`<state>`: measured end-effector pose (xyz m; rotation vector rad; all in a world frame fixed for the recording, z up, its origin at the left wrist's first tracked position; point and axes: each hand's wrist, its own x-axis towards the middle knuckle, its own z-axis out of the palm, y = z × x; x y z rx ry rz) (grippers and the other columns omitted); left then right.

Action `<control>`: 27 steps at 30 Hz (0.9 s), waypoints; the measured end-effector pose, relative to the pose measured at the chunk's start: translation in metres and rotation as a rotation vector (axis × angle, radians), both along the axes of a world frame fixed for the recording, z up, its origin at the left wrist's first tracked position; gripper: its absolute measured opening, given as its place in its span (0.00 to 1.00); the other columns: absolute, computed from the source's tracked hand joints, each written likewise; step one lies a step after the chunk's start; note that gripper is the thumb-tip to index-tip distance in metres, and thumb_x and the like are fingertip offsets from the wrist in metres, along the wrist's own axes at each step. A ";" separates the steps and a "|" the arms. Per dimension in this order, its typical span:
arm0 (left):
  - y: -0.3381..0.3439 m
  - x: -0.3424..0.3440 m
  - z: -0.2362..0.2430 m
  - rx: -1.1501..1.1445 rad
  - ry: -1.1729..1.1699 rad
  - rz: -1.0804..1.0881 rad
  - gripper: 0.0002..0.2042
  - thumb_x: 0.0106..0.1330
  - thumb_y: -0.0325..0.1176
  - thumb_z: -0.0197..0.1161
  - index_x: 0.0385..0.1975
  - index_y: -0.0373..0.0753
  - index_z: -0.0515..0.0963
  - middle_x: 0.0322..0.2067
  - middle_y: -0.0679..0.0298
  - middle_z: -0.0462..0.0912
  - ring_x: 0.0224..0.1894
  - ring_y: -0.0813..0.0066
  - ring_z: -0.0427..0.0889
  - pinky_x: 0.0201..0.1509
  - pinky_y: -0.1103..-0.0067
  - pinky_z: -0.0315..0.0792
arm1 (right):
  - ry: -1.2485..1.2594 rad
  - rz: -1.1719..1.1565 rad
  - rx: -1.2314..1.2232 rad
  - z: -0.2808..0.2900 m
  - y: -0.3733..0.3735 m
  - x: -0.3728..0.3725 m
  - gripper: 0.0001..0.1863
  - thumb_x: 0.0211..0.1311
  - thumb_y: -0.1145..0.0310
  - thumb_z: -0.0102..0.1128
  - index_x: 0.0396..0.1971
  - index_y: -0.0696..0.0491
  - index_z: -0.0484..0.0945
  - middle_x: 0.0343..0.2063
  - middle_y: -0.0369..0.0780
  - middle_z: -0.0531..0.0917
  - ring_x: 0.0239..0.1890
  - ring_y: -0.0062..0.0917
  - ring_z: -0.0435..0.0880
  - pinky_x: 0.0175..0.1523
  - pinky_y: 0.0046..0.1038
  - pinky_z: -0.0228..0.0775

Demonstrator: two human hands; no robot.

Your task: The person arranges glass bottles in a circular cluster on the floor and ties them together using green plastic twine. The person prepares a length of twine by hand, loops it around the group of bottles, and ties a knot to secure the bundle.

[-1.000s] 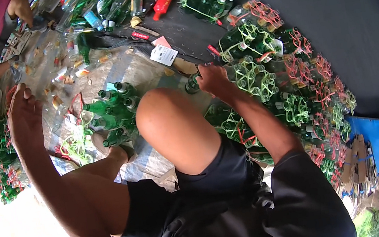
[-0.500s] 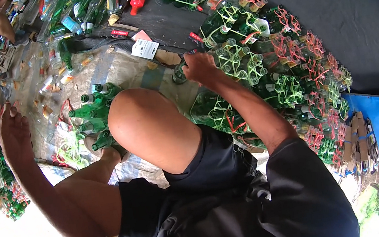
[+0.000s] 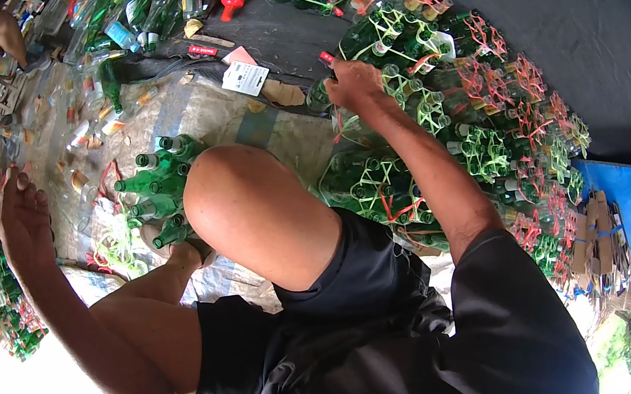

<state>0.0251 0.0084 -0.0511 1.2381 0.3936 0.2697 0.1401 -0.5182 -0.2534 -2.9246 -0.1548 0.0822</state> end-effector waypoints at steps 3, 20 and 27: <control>-0.003 0.003 -0.006 -0.028 -0.002 -0.037 0.06 0.66 0.33 0.66 0.40 0.42 0.80 0.31 0.73 0.81 0.33 0.84 0.76 0.41 0.82 0.70 | -0.009 -0.026 -0.033 0.001 -0.004 0.010 0.19 0.56 0.52 0.59 0.38 0.53 0.77 0.31 0.52 0.84 0.39 0.52 0.83 0.46 0.50 0.73; -0.010 0.004 0.000 0.022 0.019 0.024 0.13 0.71 0.34 0.61 0.52 0.39 0.76 0.34 0.74 0.77 0.32 0.88 0.71 0.38 0.85 0.66 | 0.085 0.008 -0.028 -0.010 0.027 0.057 0.18 0.56 0.56 0.58 0.41 0.53 0.77 0.39 0.52 0.84 0.46 0.51 0.82 0.50 0.48 0.74; -0.025 0.000 0.008 0.104 0.066 0.116 0.05 0.66 0.34 0.66 0.33 0.42 0.78 0.29 0.73 0.77 0.30 0.86 0.75 0.34 0.86 0.69 | 0.072 0.103 -0.005 -0.018 0.021 0.063 0.26 0.56 0.53 0.63 0.50 0.52 0.75 0.39 0.51 0.85 0.46 0.50 0.82 0.50 0.48 0.73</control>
